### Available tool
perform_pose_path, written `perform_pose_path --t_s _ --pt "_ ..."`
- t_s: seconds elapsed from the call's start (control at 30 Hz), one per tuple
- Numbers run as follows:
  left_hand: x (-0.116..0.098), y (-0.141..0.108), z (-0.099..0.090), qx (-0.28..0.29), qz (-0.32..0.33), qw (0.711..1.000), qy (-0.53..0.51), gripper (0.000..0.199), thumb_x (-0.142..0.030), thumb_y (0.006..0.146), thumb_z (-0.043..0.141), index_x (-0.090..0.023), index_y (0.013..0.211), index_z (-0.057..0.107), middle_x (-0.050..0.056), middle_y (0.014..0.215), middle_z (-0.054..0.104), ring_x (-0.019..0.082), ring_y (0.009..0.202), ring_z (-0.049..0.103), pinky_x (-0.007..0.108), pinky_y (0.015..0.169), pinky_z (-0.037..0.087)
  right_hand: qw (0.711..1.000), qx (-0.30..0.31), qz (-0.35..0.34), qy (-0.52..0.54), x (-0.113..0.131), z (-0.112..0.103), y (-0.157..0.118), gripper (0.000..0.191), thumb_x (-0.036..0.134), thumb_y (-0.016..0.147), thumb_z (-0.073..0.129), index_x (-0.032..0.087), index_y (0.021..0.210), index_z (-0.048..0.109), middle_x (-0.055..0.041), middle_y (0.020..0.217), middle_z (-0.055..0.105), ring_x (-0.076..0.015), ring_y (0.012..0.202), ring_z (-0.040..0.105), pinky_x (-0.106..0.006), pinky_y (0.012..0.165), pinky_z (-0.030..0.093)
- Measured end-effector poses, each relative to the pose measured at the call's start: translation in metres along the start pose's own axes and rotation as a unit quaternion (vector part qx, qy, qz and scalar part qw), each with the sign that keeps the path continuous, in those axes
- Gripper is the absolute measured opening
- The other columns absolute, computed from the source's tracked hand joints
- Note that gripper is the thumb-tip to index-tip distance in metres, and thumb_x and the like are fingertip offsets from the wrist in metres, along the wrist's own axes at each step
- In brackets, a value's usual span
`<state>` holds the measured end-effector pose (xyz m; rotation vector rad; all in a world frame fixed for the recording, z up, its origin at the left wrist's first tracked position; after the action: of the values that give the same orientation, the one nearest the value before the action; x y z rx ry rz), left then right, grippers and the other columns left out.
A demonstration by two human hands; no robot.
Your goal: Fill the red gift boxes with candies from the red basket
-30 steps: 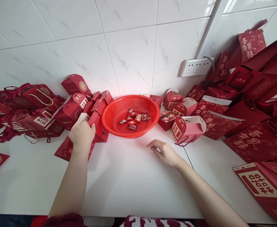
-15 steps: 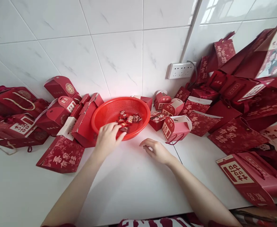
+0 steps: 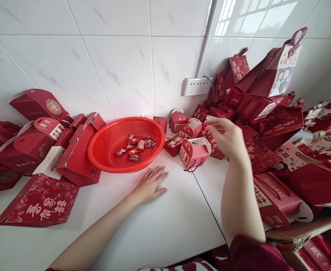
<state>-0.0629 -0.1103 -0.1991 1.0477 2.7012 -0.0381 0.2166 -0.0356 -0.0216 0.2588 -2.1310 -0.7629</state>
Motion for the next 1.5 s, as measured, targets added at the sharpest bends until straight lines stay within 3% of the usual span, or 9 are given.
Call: perform_pose_path --t_s 0.17,0.53,0.8,0.97,1.1,1.23,1.33,1.43,1.5 --pt "0.009 -0.002 0.000 0.011 -0.024 0.999 -0.029 0.064 -0.055 0.099 0.042 -0.031 0.156 0.027 0.007 0.164 0.023 0.027 0.151 0.022 0.053 0.123 0.019 0.992 0.037 0.107 -0.051 -0.025 -0.006 0.022 0.025 0.029 0.087 0.056 0.019 0.103 0.074 -0.0083 0.099 0.075 -0.0223 0.088 0.068 -0.035 0.082 0.051" --pt "0.010 -0.004 -0.003 0.025 -0.041 0.996 -0.070 0.064 -0.053 0.097 0.047 -0.032 0.155 0.030 0.004 0.164 0.024 0.027 0.152 0.020 0.052 0.124 0.019 0.963 0.254 0.023 -0.084 -0.009 0.110 0.040 0.030 0.015 0.090 0.046 0.019 0.101 0.074 -0.0090 0.105 0.074 -0.0217 0.097 0.065 -0.032 0.087 0.047" --pt "0.011 -0.003 -0.004 0.026 -0.039 0.996 -0.076 0.063 -0.051 0.098 0.047 -0.032 0.155 0.030 0.005 0.164 0.024 0.028 0.152 0.020 0.053 0.123 0.020 0.941 0.318 0.054 -0.102 -0.022 0.093 0.030 0.036 0.007 0.084 0.046 0.021 0.100 0.075 -0.0041 0.104 0.076 -0.0188 0.096 0.068 -0.027 0.082 0.049" --pt "0.011 -0.001 -0.004 0.019 -0.036 0.996 -0.076 0.062 -0.050 0.097 0.048 -0.032 0.155 0.032 0.005 0.163 0.026 0.029 0.151 0.022 0.054 0.123 0.021 0.913 0.373 0.089 -0.139 -0.037 0.085 0.022 0.030 0.024 0.078 0.065 0.025 0.106 0.075 -0.0031 0.104 0.076 -0.0193 0.086 0.070 -0.025 0.069 0.050" --pt "0.008 -0.003 -0.008 -0.021 -0.027 0.997 -0.066 0.057 -0.045 0.096 0.052 -0.028 0.149 0.042 0.008 0.158 0.037 0.029 0.147 0.032 0.051 0.120 0.030 0.910 0.349 0.105 -0.199 -0.044 0.082 0.023 0.012 0.023 0.077 0.066 0.018 0.081 0.076 -0.0092 0.080 0.075 -0.0219 0.072 0.067 -0.029 0.060 0.045" --pt "-0.020 -0.012 -0.043 -0.172 0.044 0.984 -0.024 0.038 -0.024 0.094 0.055 -0.020 0.132 0.058 0.012 0.139 0.058 0.023 0.119 0.061 0.037 0.099 0.052 0.910 0.347 0.089 -0.211 -0.010 0.072 0.011 0.018 0.021 0.083 0.060 0.021 0.069 0.071 -0.0054 0.067 0.070 -0.0200 0.063 0.062 -0.029 0.056 0.038" --pt "-0.056 -0.021 -0.080 -0.279 0.116 0.953 0.036 0.035 -0.016 0.089 0.060 -0.020 0.125 0.060 0.009 0.127 0.068 0.018 0.093 0.068 0.033 0.085 0.055 0.916 0.332 0.030 -0.222 0.035 0.068 -0.008 0.031 0.037 0.092 0.055 0.022 0.069 0.068 -0.0050 0.069 0.069 -0.0201 0.064 0.061 -0.030 0.055 0.034" --pt "-0.077 -0.022 -0.108 -0.306 0.084 0.939 0.133 0.041 -0.016 0.089 0.061 -0.020 0.131 0.059 0.007 0.134 0.064 0.022 0.106 0.065 0.039 0.100 0.048 0.913 0.342 -0.050 -0.219 0.073 0.077 -0.031 0.034 0.038 0.097 0.050 0.022 0.071 0.063 -0.0044 0.071 0.068 -0.0192 0.066 0.061 -0.029 0.056 0.032" --pt "-0.081 -0.018 -0.114 -0.256 0.060 0.953 0.150 0.047 -0.019 0.092 0.055 -0.020 0.139 0.053 0.008 0.143 0.057 0.027 0.126 0.056 0.053 0.119 0.027 0.898 0.376 -0.091 -0.211 0.086 0.088 -0.045 0.030 0.033 0.098 0.049 0.021 0.073 0.061 -0.0048 0.069 0.066 -0.0178 0.061 0.059 -0.029 0.054 0.031"
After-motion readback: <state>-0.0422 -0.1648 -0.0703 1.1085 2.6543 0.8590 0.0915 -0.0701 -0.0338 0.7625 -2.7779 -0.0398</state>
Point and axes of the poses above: each hand's wrist, its own y-axis towards the middle knuckle, its own z-axis out of the palm, x = y × z, the point moved 6 cm from there along y, towards the middle knuckle
